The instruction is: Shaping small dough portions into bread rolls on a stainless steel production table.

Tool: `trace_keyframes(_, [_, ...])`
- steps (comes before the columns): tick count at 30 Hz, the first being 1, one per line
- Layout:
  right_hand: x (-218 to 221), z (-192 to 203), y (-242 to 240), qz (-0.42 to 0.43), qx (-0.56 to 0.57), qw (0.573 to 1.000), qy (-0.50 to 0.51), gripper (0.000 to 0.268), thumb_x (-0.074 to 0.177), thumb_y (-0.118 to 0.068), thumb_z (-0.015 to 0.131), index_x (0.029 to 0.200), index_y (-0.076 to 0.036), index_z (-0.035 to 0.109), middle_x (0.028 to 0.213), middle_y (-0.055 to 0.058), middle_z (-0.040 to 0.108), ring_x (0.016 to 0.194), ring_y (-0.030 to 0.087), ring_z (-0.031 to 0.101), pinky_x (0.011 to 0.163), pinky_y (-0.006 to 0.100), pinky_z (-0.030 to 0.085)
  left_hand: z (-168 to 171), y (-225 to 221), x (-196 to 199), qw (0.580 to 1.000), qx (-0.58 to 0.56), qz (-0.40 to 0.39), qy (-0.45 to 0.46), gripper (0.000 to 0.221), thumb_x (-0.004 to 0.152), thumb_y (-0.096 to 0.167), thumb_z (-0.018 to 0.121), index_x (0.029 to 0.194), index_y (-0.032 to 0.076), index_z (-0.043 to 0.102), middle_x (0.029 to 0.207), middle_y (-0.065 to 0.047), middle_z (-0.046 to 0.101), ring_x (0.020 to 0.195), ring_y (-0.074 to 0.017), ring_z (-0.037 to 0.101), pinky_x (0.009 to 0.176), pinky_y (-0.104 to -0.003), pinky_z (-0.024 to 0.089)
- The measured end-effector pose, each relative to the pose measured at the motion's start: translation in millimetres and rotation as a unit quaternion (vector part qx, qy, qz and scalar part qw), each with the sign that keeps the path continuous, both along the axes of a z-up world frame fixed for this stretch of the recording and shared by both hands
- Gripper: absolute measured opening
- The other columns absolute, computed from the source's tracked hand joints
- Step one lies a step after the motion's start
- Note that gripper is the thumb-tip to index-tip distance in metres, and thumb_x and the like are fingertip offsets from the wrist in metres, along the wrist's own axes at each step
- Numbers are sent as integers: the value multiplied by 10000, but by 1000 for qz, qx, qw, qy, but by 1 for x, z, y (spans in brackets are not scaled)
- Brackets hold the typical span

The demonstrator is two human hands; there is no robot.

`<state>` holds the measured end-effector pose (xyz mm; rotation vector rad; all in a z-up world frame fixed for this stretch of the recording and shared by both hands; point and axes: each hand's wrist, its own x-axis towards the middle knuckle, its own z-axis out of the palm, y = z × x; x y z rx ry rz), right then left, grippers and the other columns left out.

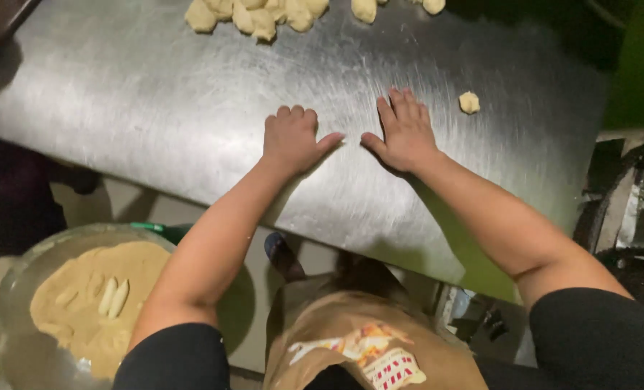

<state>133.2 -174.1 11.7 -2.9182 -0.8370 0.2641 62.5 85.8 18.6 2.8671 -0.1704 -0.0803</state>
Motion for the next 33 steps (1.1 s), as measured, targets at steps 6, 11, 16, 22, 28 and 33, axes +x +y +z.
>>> trace_keyframes(6, [36, -37, -8, 50, 112, 935, -332, 734, 1082, -714, 443, 635, -136, 518, 620, 92, 461, 618, 337, 568, 626, 458, 447, -48, 1, 28, 932, -24, -53, -358, 496, 1030, 503, 494, 698, 142, 570, 619, -64, 540, 614, -299, 618, 579, -450, 469])
trace_keyframes(11, [-8, 4, 3, -83, -52, 995, 3, 790, 1005, -752, 299, 772, -148, 752, 773, 161, 745, 851, 405, 735, 738, 511, 529, -4, 2, -3, 989, -35, 45, 136, 556, 995, 459, 369, 848, 102, 769, 810, -164, 761, 837, -414, 763, 708, -520, 572])
trace_keyframes(16, [-21, -43, -18, 14, 128, 941, -313, 746, 1031, -740, 355, 1231, -42, 523, 1196, 210, 489, 1153, 404, 469, 975, 519, 346, 0, -16, -45, 982, -11, 75, -172, 529, 979, 535, 549, 1105, 24, 497, 1159, -191, 415, 1133, -396, 407, 948, -524, 322])
trace_keyframes(22, [-109, -24, -83, 77, 110, 984, -117, 710, 1071, -505, 373, 1566, 4, 380, 1556, 301, 432, 1458, 490, 377, 1192, 614, 253, -25, -23, -147, 983, 11, -48, -180, 591, 1085, 420, 380, 1422, -39, 536, 1469, -316, 504, 1364, -497, 472, 1071, -551, 380])
trace_keyframes(28, [23, 2, -38, 36, 86, 996, -16, 758, 1102, -572, 217, 1623, -22, 226, 1692, 211, 163, 1572, 358, 105, 1274, 503, 80, -24, 6, -26, 990, 8, 67, -127, 645, 1074, 440, 439, 1514, -29, 475, 1565, -231, 428, 1462, -407, 327, 1133, -621, 230])
trace_keyframes(33, [-27, -31, -71, 54, 124, 987, -92, 959, 986, -622, 560, 1597, 72, 305, 1621, 361, 301, 1529, 510, 227, 1251, 610, 164, -34, -30, -81, 983, 17, 147, -106, 733, 956, 495, 618, 1475, -17, 542, 1560, -277, 467, 1477, -430, 388, 1174, -592, 296])
